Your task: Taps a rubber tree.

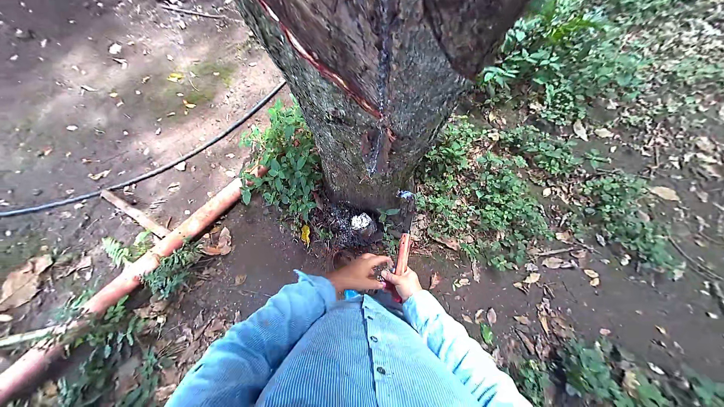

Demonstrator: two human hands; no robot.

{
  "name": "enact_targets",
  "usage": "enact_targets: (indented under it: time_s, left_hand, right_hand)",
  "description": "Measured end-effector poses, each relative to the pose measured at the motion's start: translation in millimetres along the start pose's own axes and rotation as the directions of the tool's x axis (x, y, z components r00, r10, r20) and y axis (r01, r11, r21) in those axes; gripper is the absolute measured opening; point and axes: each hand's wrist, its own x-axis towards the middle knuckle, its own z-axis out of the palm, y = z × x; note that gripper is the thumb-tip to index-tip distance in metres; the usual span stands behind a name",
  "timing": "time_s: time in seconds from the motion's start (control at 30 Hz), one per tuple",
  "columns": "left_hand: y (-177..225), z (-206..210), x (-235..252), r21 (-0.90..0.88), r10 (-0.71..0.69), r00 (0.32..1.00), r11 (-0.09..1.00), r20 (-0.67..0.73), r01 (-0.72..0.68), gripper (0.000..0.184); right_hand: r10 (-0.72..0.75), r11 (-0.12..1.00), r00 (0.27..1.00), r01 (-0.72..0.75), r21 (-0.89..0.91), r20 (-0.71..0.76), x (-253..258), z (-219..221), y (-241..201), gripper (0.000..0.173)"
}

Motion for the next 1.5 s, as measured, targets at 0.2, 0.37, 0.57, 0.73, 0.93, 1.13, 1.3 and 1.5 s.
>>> enact_targets:
  time_s: [0.2,0.37,0.57,0.73,0.93,1.13,1.3,1.5]
  left_hand:
    - [17,-2,36,0.243,0.116,0.993,0.962,0.039,-0.122,0.024]
    - [10,-31,57,0.266,-0.198,0.970,0.936,-0.138,0.229,0.035]
    - [-15,-63,91,0.261,-0.409,0.870,0.839,-0.276,0.478,0.035]
    - [-34,-74,104,0.128,-0.474,0.796,0.824,-0.376,0.552,0.032]
    - [-47,-80,119,-0.021,-0.528,0.710,0.809,-0.466,0.588,0.033]
    - [-46,-82,126,-0.119,-0.485,0.708,0.857,-0.513,0.501,0.049]
    - [-48,-86,126,-0.246,-0.493,0.682,0.868,-0.540,0.432,0.056]
    - [-16,-99,103,-0.423,-0.355,0.501,0.906,-0.789,-0.026,0.029]
  right_hand:
    - [0.085,0.957,0.996,-0.092,0.274,0.037,2,-31,8,0.011]
    - [0.180,0.927,0.979,-0.136,0.349,-0.097,13,-83,42,0.014]
    - [0.314,0.869,0.920,-0.179,0.461,-0.233,16,-123,79,0.013]
    - [0.373,0.847,0.879,-0.193,0.494,-0.296,13,-132,95,0.016]
    - [0.390,0.848,0.867,-0.207,0.488,-0.310,8,-131,95,0.016]
    - [0.363,0.892,0.880,-0.232,0.389,-0.308,9,-136,91,0.017]
    - [0.343,0.901,0.886,-0.215,0.378,-0.314,16,-139,82,0.015]
    - [0.299,0.929,0.897,-0.196,0.313,-0.326,19,-142,74,0.017]
